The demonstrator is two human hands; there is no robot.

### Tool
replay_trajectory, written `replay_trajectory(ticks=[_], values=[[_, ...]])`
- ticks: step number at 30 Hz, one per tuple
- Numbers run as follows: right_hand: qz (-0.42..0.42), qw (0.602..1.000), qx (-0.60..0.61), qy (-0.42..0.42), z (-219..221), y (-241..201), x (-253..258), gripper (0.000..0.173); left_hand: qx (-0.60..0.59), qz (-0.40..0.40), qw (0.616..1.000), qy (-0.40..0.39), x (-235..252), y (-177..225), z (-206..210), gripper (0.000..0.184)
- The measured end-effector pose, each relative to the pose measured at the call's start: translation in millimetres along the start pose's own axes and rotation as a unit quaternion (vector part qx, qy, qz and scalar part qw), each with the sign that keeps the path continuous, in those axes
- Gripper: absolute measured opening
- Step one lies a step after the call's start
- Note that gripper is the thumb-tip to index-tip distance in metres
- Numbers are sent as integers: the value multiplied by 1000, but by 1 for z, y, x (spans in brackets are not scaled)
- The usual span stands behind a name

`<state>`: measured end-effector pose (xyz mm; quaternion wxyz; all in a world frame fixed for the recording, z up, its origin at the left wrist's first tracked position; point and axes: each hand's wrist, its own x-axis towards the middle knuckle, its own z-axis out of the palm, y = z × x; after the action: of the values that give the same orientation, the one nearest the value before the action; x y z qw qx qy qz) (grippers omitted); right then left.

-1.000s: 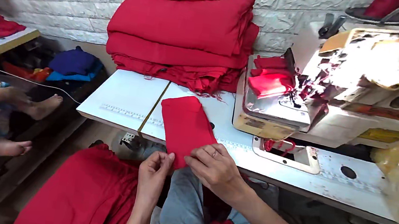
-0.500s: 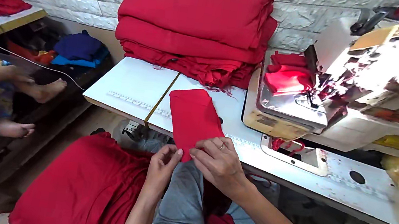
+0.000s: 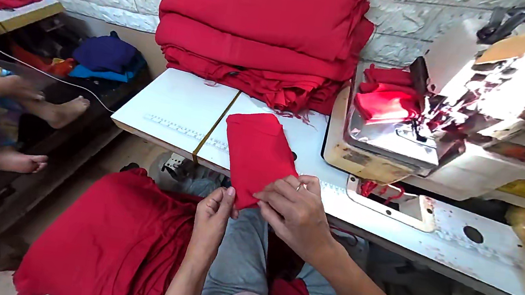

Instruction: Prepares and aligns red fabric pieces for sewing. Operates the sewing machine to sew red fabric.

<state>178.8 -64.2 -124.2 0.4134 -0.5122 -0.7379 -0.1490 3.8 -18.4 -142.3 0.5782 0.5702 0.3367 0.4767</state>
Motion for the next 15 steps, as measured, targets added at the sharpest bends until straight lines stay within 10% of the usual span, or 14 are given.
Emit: replay_trajectory(ticks=[6, 15], values=[[116, 987, 106, -13, -5, 4, 8, 9, 37, 45, 998, 33, -6, -1, -1, 52], [197, 950, 194, -148, -19, 9, 20, 22, 42, 16, 999, -12, -1, 12, 22, 13]])
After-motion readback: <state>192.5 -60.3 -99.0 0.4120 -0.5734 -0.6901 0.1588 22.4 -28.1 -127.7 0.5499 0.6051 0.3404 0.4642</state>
